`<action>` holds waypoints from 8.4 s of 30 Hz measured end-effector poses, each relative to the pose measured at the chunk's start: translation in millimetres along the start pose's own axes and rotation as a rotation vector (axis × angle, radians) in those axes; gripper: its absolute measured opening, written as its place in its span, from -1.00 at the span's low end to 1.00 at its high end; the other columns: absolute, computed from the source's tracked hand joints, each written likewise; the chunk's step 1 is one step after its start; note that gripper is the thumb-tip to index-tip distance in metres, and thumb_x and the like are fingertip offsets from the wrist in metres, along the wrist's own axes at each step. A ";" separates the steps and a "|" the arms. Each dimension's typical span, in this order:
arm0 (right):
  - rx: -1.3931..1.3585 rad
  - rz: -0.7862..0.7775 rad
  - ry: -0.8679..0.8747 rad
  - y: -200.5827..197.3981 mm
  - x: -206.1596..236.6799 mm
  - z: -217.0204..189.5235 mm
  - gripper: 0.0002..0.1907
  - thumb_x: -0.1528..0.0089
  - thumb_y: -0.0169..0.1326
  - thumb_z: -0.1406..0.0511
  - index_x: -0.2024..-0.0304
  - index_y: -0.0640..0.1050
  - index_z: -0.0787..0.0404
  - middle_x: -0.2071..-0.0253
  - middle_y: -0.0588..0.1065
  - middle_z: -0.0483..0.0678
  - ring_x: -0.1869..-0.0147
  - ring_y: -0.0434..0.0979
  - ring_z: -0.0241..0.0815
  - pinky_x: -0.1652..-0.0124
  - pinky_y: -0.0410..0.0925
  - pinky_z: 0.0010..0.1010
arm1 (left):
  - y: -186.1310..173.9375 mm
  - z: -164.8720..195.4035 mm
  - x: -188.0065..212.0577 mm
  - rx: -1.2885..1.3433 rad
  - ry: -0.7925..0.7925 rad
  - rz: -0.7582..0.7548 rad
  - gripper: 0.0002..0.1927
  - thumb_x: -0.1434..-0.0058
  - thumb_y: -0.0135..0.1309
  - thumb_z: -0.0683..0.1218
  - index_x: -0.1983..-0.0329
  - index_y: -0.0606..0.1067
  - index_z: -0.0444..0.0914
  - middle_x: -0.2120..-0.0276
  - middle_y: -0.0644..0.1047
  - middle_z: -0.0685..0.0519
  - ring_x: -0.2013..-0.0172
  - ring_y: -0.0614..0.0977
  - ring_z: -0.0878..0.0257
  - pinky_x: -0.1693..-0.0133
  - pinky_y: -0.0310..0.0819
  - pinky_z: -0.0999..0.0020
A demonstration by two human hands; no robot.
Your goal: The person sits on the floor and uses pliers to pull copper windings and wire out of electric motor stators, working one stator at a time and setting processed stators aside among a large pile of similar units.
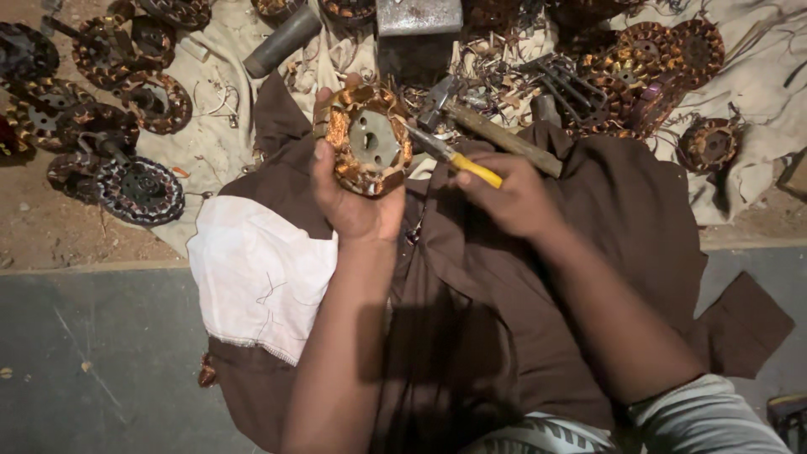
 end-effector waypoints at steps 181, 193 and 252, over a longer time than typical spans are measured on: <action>0.371 -0.153 -0.154 -17.7 11.4 -65.0 -0.76 -0.34 0.11 0.30 0.03 0.58 0.34 0.07 0.59 -0.03 0.00 0.57 -0.18 -0.02 0.40 -0.36 | 8.4 -16.6 4.0 -0.342 -0.202 0.065 -0.32 -0.19 0.08 -0.15 -0.43 0.29 -0.26 -0.18 0.47 -0.11 -0.18 0.52 0.06 -0.27 0.43 0.14; 0.536 0.061 -0.420 -7.0 15.3 -79.5 -0.76 -0.34 0.19 0.31 0.06 0.59 0.39 0.05 0.58 0.13 -0.04 0.61 0.07 -0.03 0.42 -0.23 | 6.8 -18.1 6.4 -0.350 -0.232 0.079 -0.31 -0.20 0.07 -0.11 -0.44 0.28 -0.23 -0.18 0.46 -0.11 -0.19 0.51 0.05 -0.25 0.44 0.11; 1.030 0.298 -0.519 -10.4 19.6 -81.6 -0.52 -0.17 0.24 0.39 -0.16 0.51 0.26 -0.48 0.23 0.03 -0.56 0.03 0.20 -0.43 -0.11 0.17 | 13.2 -20.0 10.6 -0.060 -0.372 0.032 -0.30 -0.32 0.08 0.08 -0.50 0.20 -0.09 -0.30 0.40 -0.05 -0.27 0.47 -0.03 -0.16 0.49 -0.19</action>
Point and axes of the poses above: each hand's wrist, its own x-axis away from the middle knuckle, its own y-axis out of the palm, z = x × y, the point moved 4 cm from there along -x, towards the middle knuckle
